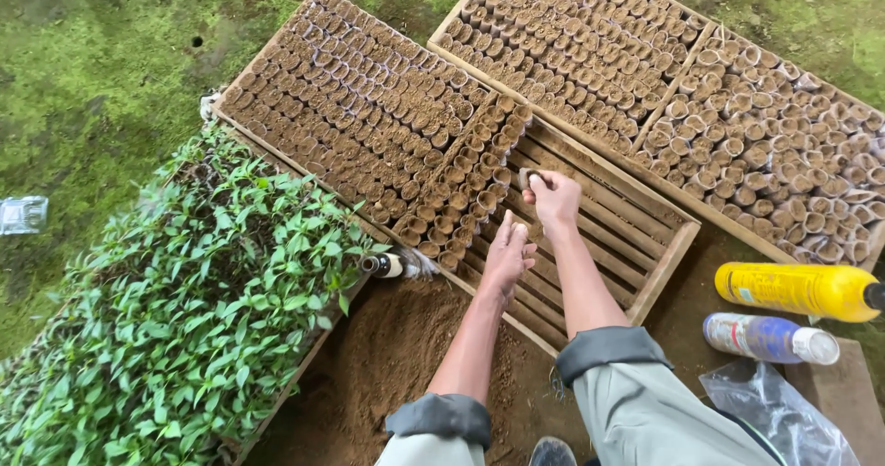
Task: The person sits on the ground and repeatedly takes small seedlings from a tray, places them into small biodegradable pots filled with soil, and arranges the potted seedlings into a wooden rack. The person handles the seedlings and soil by hand throughout the process.
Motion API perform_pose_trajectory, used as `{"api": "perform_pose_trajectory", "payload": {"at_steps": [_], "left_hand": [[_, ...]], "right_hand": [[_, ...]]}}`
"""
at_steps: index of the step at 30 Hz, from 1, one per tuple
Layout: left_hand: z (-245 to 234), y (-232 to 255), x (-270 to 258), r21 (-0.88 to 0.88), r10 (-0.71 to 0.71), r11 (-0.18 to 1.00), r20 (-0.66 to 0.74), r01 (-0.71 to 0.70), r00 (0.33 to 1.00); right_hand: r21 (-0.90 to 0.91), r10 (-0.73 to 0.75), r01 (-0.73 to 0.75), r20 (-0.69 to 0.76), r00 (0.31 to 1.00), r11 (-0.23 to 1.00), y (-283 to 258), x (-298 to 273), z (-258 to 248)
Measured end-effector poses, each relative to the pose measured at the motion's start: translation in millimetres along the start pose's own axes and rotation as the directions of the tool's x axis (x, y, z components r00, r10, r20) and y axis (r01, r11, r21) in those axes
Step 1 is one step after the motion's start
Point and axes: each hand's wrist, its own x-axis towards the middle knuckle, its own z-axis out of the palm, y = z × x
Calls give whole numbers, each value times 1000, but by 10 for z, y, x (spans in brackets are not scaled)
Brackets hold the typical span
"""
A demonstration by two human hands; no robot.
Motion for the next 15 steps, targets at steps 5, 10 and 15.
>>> {"api": "perform_pose_trajectory", "payload": {"at_steps": [5,10,15], "left_hand": [[-25,-11,352,47,13,999,11,-14,1000],[38,224,362,70,-5,998,24,4,1000],[46,112,508,71,14,997,-5,-14,1000]], "right_hand": [[-114,-35,49,119,992,992,95,478,180],[-338,-61,154,271,961,928,113,652,216],[-390,-127,253,321,939,886,88,623,205]]}}
